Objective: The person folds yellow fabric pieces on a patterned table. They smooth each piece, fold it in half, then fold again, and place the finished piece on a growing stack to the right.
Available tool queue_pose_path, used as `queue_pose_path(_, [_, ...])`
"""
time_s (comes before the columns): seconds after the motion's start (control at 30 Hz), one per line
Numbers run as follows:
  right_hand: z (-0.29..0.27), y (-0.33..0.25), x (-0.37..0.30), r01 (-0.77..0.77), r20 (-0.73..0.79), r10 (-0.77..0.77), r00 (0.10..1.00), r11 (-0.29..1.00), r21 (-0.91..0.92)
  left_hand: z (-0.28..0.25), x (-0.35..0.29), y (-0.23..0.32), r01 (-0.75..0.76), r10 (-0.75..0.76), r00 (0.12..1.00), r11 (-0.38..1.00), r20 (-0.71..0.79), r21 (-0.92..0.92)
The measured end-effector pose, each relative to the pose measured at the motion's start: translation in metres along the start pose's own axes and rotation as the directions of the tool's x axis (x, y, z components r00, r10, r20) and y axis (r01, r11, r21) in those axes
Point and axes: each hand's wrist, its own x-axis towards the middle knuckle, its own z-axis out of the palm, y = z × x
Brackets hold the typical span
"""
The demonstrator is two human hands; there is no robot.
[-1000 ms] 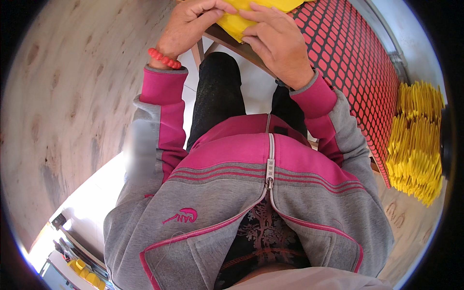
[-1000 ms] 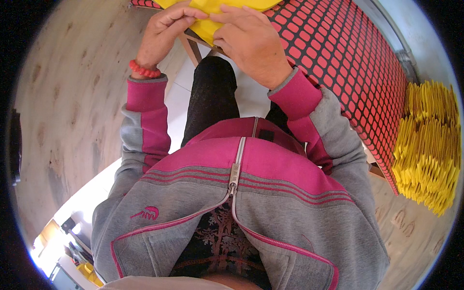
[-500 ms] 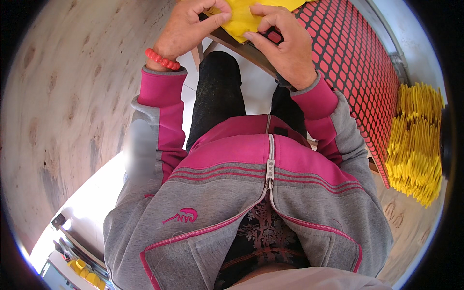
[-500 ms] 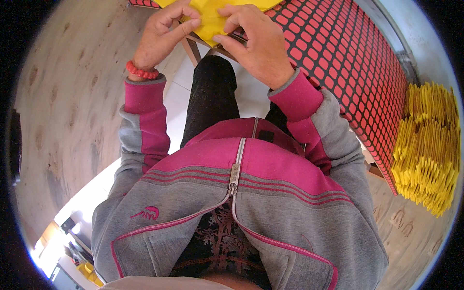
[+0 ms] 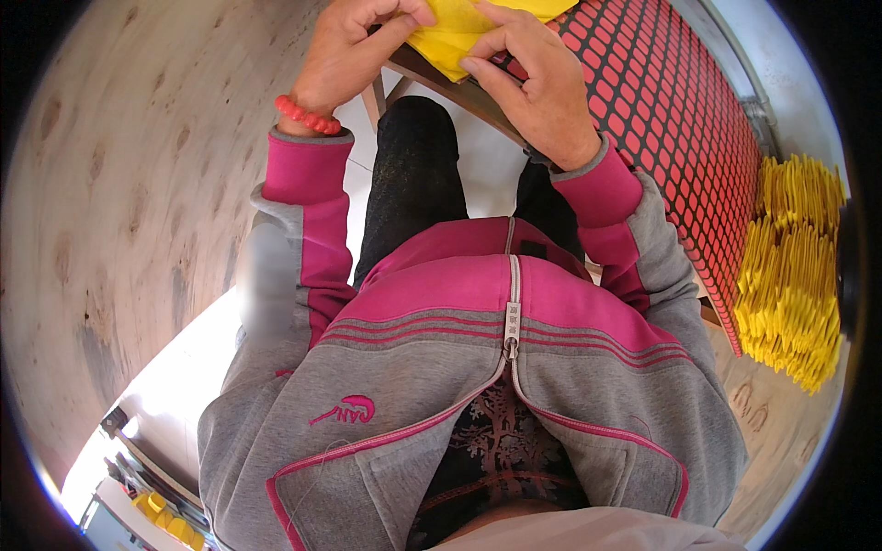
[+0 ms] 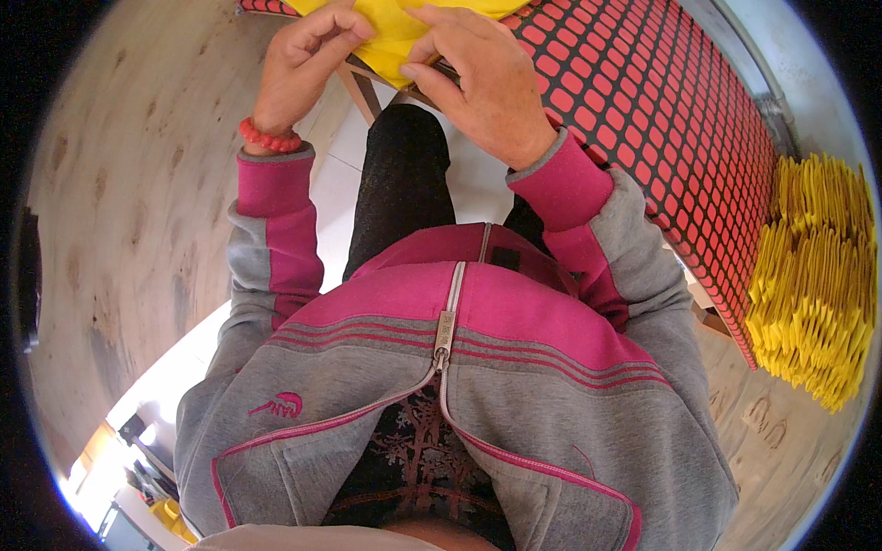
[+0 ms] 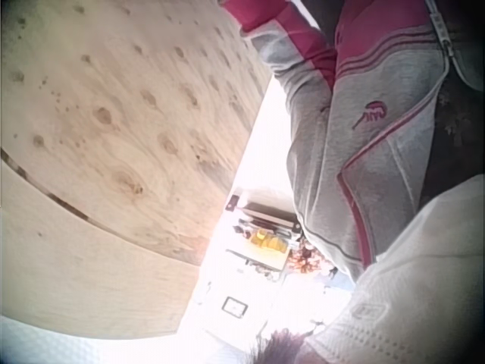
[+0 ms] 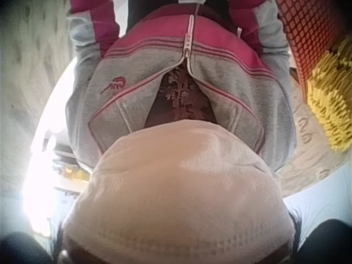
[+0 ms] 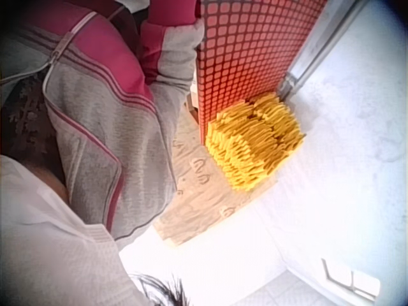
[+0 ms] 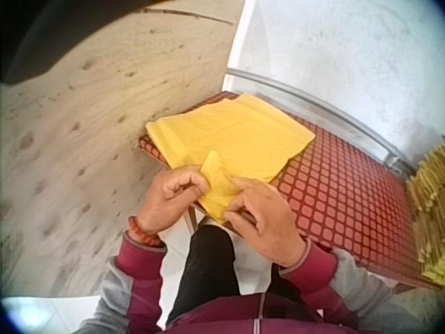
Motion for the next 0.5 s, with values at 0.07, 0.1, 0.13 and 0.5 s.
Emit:
queue_pose_path(0.07, [0.0011, 0.0000, -0.0006, -0.027, -0.022, 0.027, 0.999, 1.000, 0.016, -0.0042, 0.0004, 0.0060, -0.170, 0.165, 0.984, 0.983, 0.072, 0.071])
queue_pose_path(0.1, [0.0017, -0.0002, -0.0010, -0.036, -0.035, 0.037, 0.999, 0.999, 0.023, -0.0059, 0.0019, 0.0085, -0.254, 0.243, 0.964, 0.962, 0.111, 0.102])
queue_pose_path(0.13, [0.0020, 0.0000, -0.0014, -0.046, -0.048, 0.047, 0.998, 0.999, 0.029, -0.0060, -0.0004, 0.0110, -0.163, 0.155, 0.981, 0.984, 0.119, 0.064])
queue_pose_path(0.5, [0.0007, -0.0008, -0.0019, -0.023, -0.045, 0.025, 0.999, 0.999, 0.029, 0.0011, -0.0030, 0.0049, 0.085, -0.084, 0.996, 0.996, -0.017, 0.019])
